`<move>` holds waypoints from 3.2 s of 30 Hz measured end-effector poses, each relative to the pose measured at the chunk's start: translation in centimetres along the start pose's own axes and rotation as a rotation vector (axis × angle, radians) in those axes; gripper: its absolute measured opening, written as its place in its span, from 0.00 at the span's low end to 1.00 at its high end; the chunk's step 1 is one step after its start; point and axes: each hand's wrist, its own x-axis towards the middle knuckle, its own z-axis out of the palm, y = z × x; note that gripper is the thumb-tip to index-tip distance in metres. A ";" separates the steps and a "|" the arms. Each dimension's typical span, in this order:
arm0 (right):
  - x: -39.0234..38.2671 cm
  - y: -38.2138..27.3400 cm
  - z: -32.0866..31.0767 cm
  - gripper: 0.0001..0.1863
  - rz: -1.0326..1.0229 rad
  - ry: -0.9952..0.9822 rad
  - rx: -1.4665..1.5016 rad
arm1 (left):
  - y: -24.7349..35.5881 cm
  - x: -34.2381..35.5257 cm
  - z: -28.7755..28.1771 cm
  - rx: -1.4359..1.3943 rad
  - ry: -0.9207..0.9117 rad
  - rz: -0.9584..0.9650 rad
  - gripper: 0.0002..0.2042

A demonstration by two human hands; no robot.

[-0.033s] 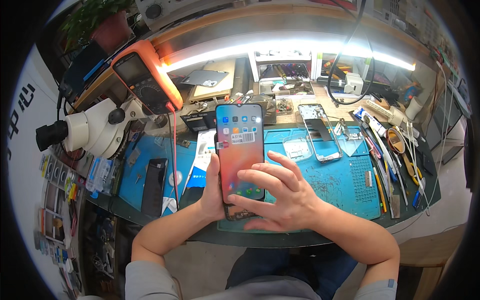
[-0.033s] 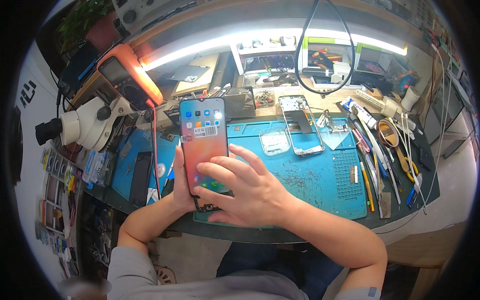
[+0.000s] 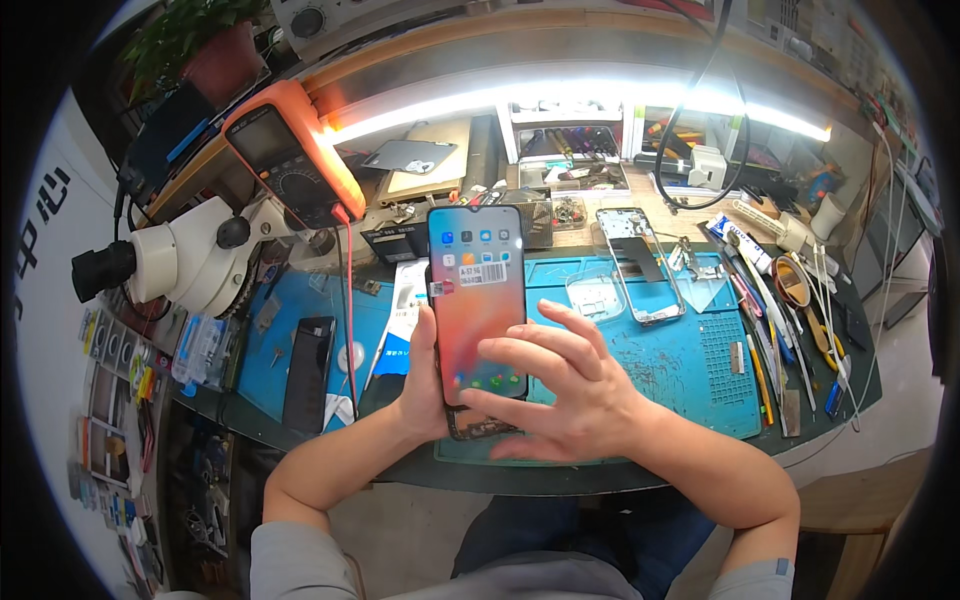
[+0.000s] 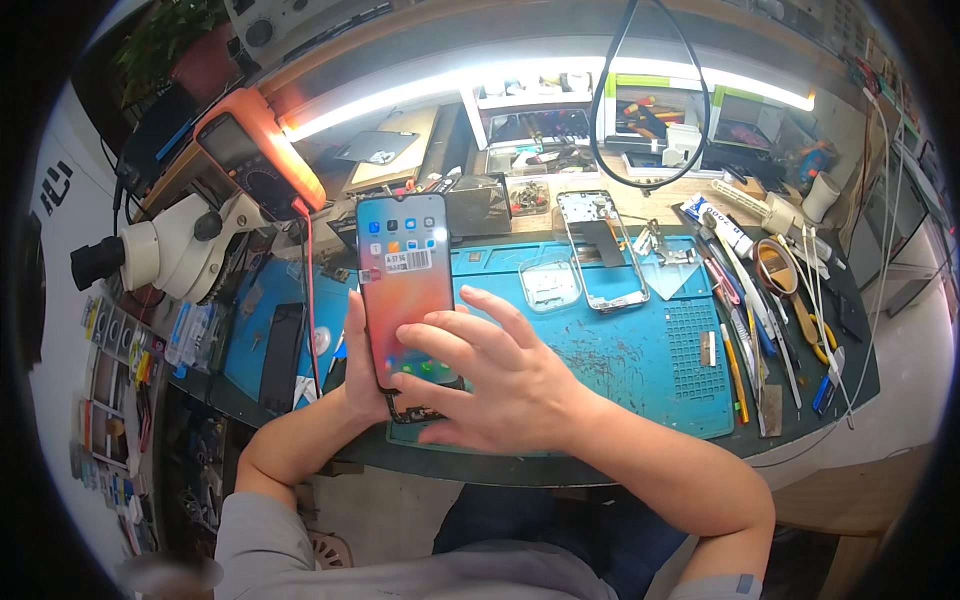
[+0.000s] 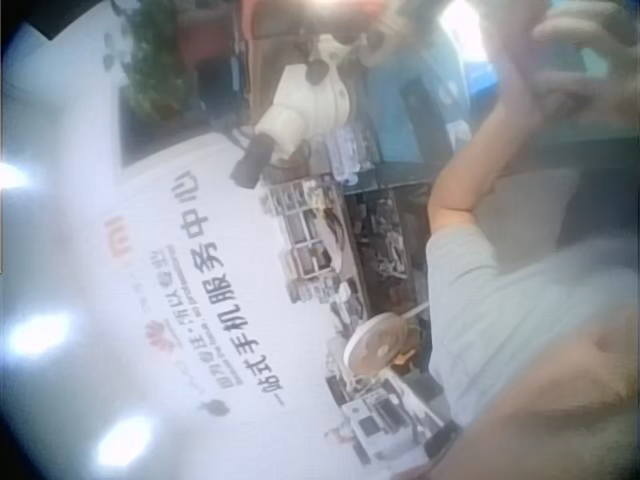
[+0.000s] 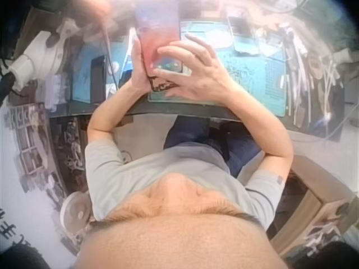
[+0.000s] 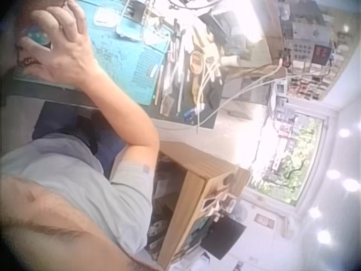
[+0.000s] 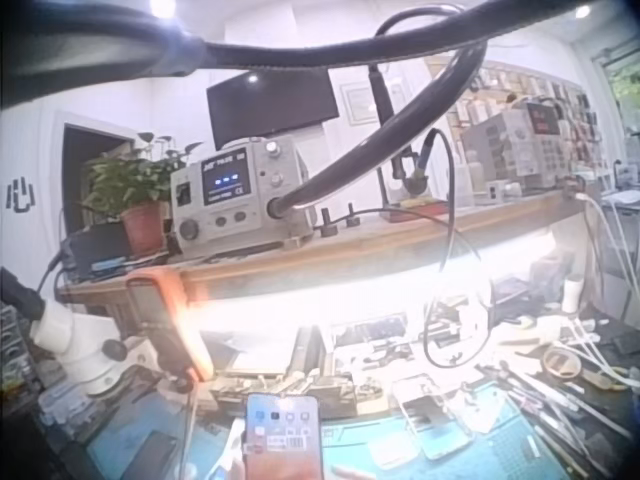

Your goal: The person disassembles a smartphone, removes the screen assembly, and uses a plastic spudger to pry and separate internal components. They then reattach the screen, test the display and touch functionality, and continue adjusting internal parts.

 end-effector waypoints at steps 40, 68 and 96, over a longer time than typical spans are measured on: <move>0.9 3.1 -2.2 0.33 0.122 0.211 -0.324 | -1.3 -0.5 1.2 0.185 -0.269 -0.061 0.47; 0.5 1.4 -1.5 0.27 -0.002 0.093 -0.115 | -0.5 -0.1 0.7 0.092 -0.156 -0.021 0.47; 0.2 1.7 -1.6 0.32 0.000 0.054 -0.044 | 0.8 0.9 -1.3 -0.128 -0.145 0.081 0.49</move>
